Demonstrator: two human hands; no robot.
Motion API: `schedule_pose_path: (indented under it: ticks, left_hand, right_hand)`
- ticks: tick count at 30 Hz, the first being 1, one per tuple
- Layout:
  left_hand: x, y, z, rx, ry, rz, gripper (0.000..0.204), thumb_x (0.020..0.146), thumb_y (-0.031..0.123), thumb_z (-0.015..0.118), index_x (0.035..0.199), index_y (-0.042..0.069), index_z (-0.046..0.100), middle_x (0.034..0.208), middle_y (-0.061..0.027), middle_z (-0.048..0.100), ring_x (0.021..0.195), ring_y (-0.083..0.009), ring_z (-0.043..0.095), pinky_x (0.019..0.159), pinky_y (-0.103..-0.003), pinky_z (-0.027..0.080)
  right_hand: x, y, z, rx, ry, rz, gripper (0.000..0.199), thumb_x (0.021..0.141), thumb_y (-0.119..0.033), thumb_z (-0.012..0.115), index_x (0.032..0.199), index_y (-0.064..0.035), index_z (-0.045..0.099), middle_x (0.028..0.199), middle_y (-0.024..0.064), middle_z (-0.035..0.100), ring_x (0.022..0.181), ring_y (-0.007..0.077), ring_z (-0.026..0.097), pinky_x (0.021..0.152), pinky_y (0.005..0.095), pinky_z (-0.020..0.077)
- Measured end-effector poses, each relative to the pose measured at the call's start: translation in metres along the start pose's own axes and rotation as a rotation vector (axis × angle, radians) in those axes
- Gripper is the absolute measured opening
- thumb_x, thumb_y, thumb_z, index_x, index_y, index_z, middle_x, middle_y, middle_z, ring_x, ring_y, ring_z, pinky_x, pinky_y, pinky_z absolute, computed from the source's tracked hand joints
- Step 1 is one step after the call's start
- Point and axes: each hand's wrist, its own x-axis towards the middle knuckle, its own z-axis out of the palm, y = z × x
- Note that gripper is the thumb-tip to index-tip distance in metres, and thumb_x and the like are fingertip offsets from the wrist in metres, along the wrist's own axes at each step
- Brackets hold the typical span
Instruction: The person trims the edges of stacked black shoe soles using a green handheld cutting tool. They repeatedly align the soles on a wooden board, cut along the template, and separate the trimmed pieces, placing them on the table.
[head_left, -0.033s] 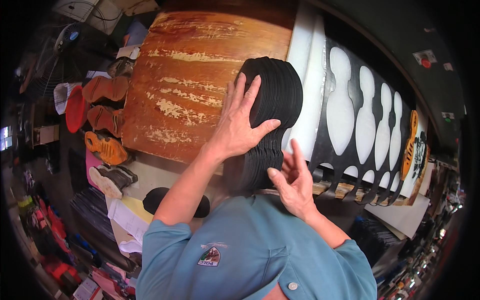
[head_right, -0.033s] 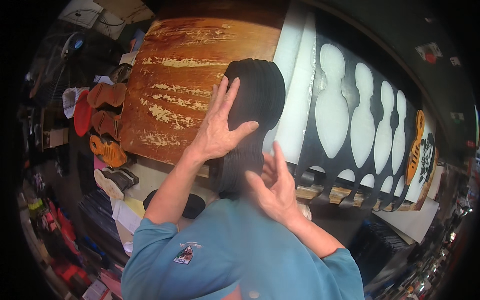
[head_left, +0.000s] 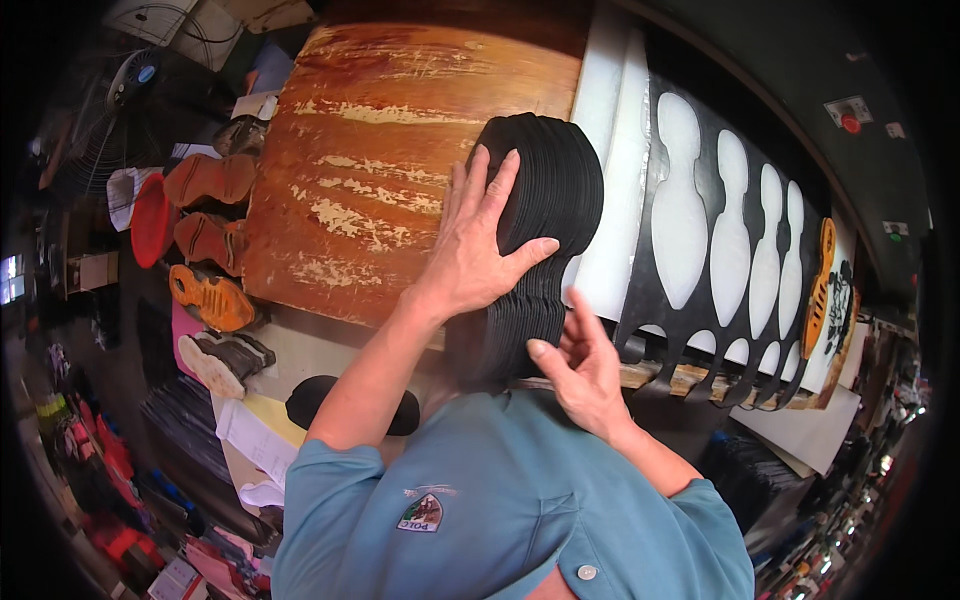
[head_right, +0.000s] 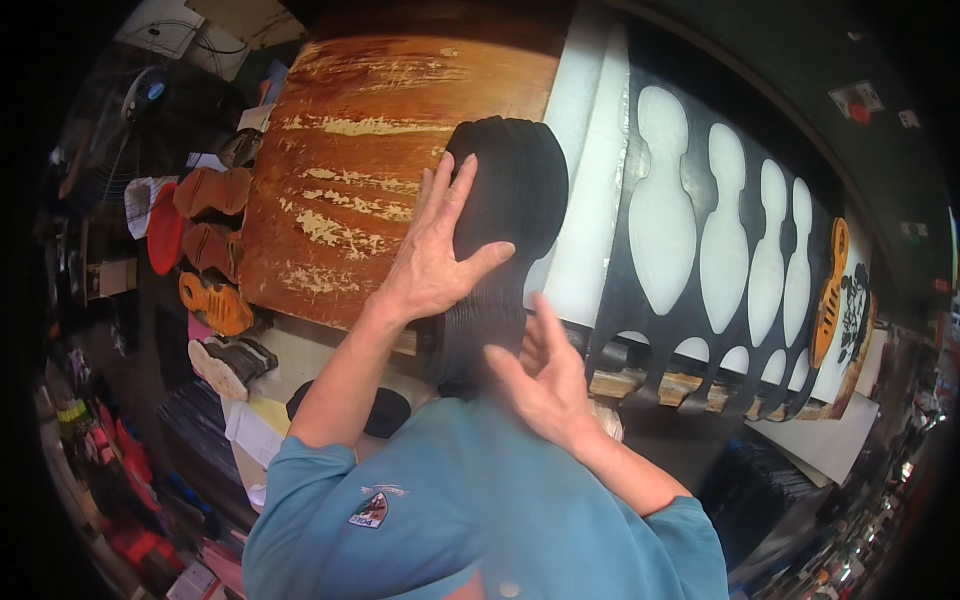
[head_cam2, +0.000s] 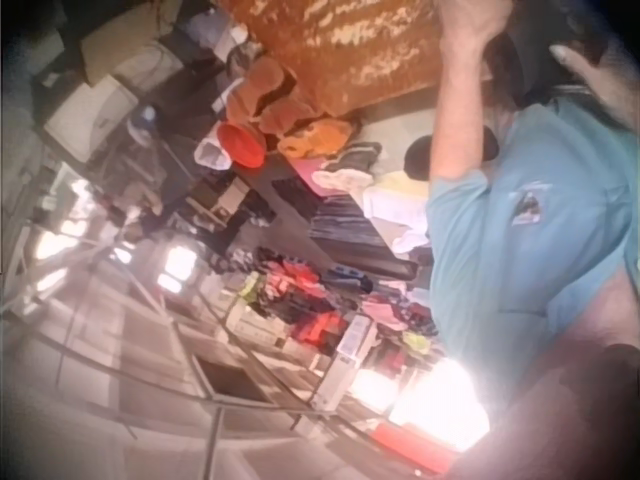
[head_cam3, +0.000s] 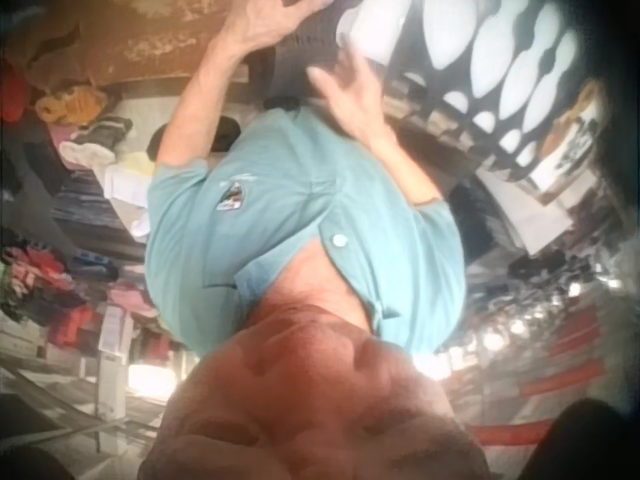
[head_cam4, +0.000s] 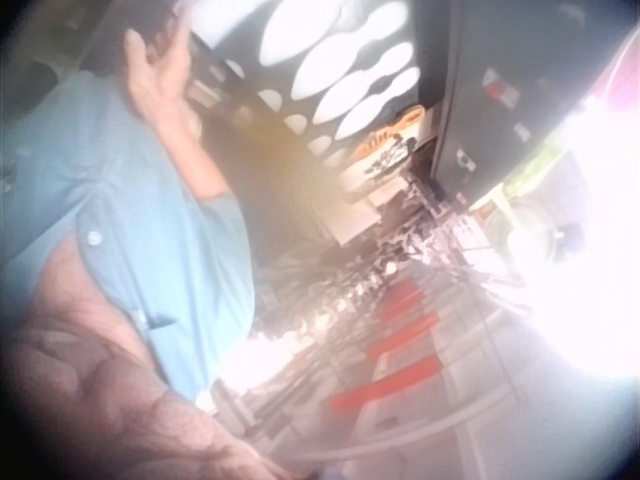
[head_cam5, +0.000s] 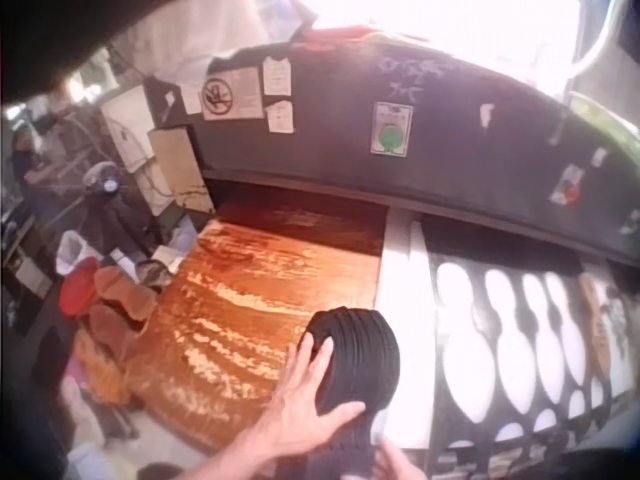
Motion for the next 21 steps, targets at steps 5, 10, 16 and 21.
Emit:
schedule_pose_path:
  ticks: [5,10,16,21]
  left_hand:
    - [0.005,-0.002,-0.013,0.018,0.02,0.033,0.107,0.087,0.048,0.085,0.172,0.019,0.027,0.176,-0.0297,0.015,0.162,-0.0509,0.014,0.13,-0.057,0.024]
    - [0.001,-0.01,-0.01,0.025,0.0,-0.002,0.109,0.087,0.052,0.084,0.172,0.019,0.025,0.177,-0.0274,0.014,0.162,-0.0519,0.013,0.131,-0.059,0.02]
    - [-0.001,-0.017,-0.002,0.123,0.005,-0.002,0.11,0.09,0.06,0.079,0.174,0.021,0.018,0.178,-0.0259,0.009,0.162,-0.0546,0.008,0.131,-0.064,0.015]
    - [0.001,-0.02,-0.009,0.089,-0.006,-0.03,0.109,0.091,0.064,0.075,0.173,0.02,0.019,0.177,-0.0282,0.01,0.162,-0.0534,0.008,0.131,-0.063,0.014]
  right_hand:
    - [0.012,-0.001,0.013,0.143,-0.131,0.133,0.052,0.103,-0.002,0.066,0.152,0.0054,0.049,0.143,0.0111,0.063,0.128,0.0157,0.06,0.111,0.0339,0.0495]
    - [0.016,-0.011,-0.002,-0.6,-0.074,0.084,0.059,0.096,-0.027,0.078,0.138,0.0105,0.059,0.098,0.0239,0.074,0.088,0.0293,0.076,0.081,0.0388,0.0601]
    - [0.015,0.004,-0.017,-0.28,0.081,0.104,0.068,0.098,-0.028,0.079,0.147,0.0111,0.053,0.117,0.0189,0.074,0.106,0.0224,0.073,0.092,0.0377,0.0587]
    - [0.02,0.022,0.002,0.213,-0.043,0.141,0.071,0.101,-0.027,0.077,0.152,0.0109,0.045,0.135,0.0079,0.066,0.114,0.0139,0.062,0.097,0.0332,0.0537]
